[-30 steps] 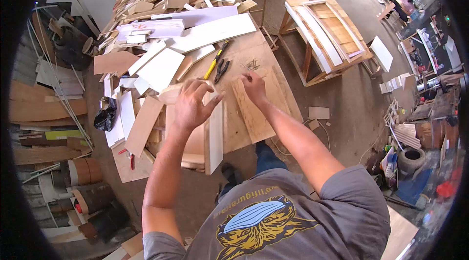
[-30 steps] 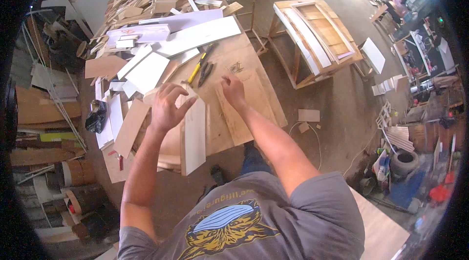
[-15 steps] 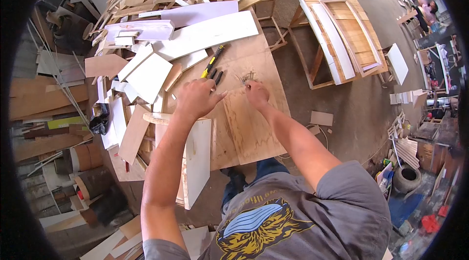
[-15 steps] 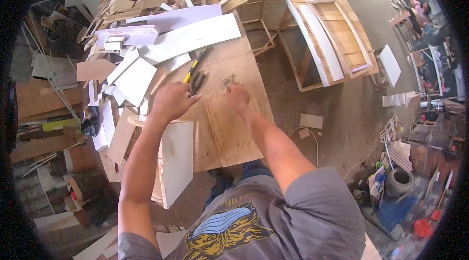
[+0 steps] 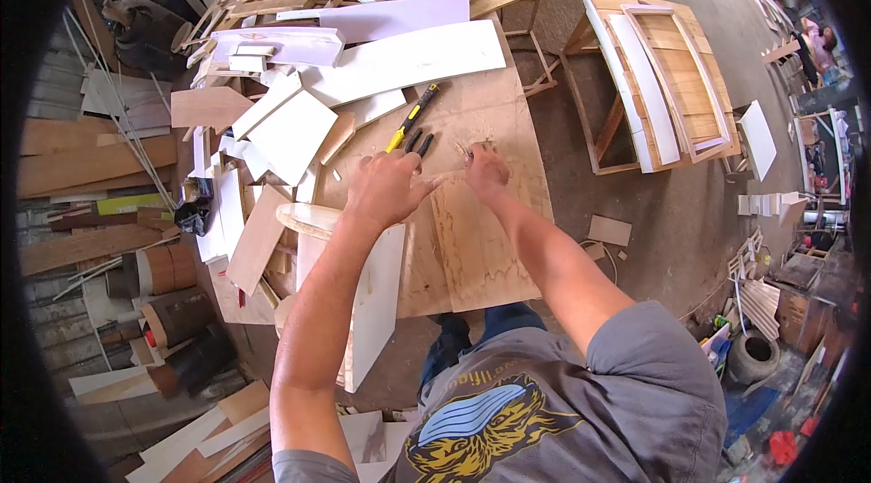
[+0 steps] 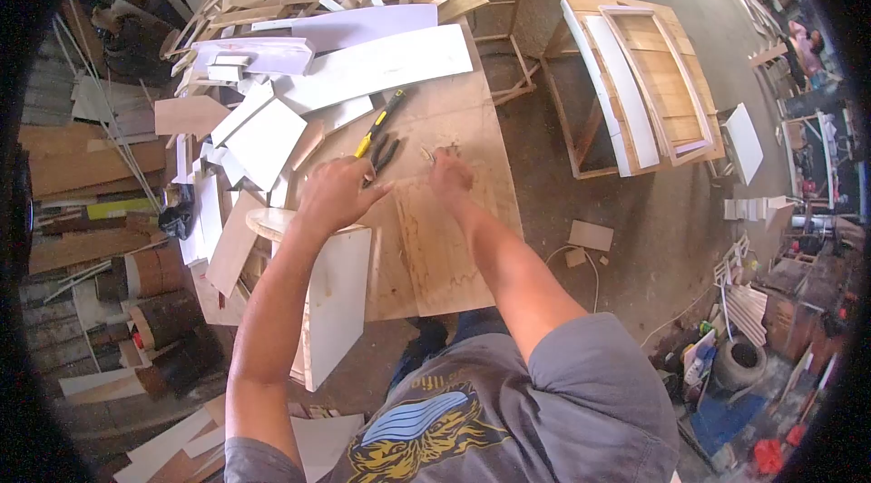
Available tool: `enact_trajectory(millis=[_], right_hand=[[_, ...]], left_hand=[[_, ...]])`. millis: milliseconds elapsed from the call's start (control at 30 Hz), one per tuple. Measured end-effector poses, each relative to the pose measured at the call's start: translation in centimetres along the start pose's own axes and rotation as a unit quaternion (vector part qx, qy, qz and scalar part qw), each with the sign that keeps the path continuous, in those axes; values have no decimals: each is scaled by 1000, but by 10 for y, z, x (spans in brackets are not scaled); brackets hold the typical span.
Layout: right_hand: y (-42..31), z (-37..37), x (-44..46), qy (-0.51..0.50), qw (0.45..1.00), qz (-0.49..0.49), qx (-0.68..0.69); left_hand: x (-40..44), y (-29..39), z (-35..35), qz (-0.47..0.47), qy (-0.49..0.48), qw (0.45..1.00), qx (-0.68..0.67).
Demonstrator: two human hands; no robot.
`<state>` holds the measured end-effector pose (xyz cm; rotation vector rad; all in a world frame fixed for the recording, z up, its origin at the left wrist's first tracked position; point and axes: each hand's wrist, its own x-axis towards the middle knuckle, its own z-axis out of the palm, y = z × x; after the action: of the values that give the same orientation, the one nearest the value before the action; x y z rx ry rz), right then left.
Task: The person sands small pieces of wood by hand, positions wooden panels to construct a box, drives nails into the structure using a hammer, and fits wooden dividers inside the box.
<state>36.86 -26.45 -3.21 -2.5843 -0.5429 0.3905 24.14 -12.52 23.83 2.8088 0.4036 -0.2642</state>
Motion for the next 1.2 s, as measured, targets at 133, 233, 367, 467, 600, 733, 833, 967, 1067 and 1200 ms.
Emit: enact_trajectory(millis=[133, 233, 367, 467, 600, 733, 833, 967, 1067, 1200], right_hand=[[10, 10, 5, 52, 997, -59, -24], [12, 14, 9, 52, 997, -58, -28], [13, 4, 0, 52, 997, -34, 36], [20, -6, -1, 65, 996, -26, 62], [27, -13, -2, 61, 997, -48, 28], [20, -15, 7, 24, 999, -13, 25], [16, -16, 8, 31, 999, -40, 8], [18, -18, 10, 33, 998, -54, 14], [16, -16, 12, 40, 997, -27, 59], [34, -7, 20, 38, 985, -27, 164]], left_hand=[[-5, -1, -1, 4, 12, 1000, -13], [-14, -4, -3, 23, 35, 999, -19], [-28, -7, -9, 34, 32, 998, -32], [-34, -12, -11, 39, 37, 998, -40], [-32, -16, -2, 49, 42, 997, -36], [-25, -14, -3, 40, 32, 998, -36], [-20, -13, -4, 35, 28, 998, -43], [-15, -15, -2, 29, 35, 997, -58], [-18, -16, -4, 27, 33, 997, -60], [-29, -16, -8, 44, 51, 995, -71]])
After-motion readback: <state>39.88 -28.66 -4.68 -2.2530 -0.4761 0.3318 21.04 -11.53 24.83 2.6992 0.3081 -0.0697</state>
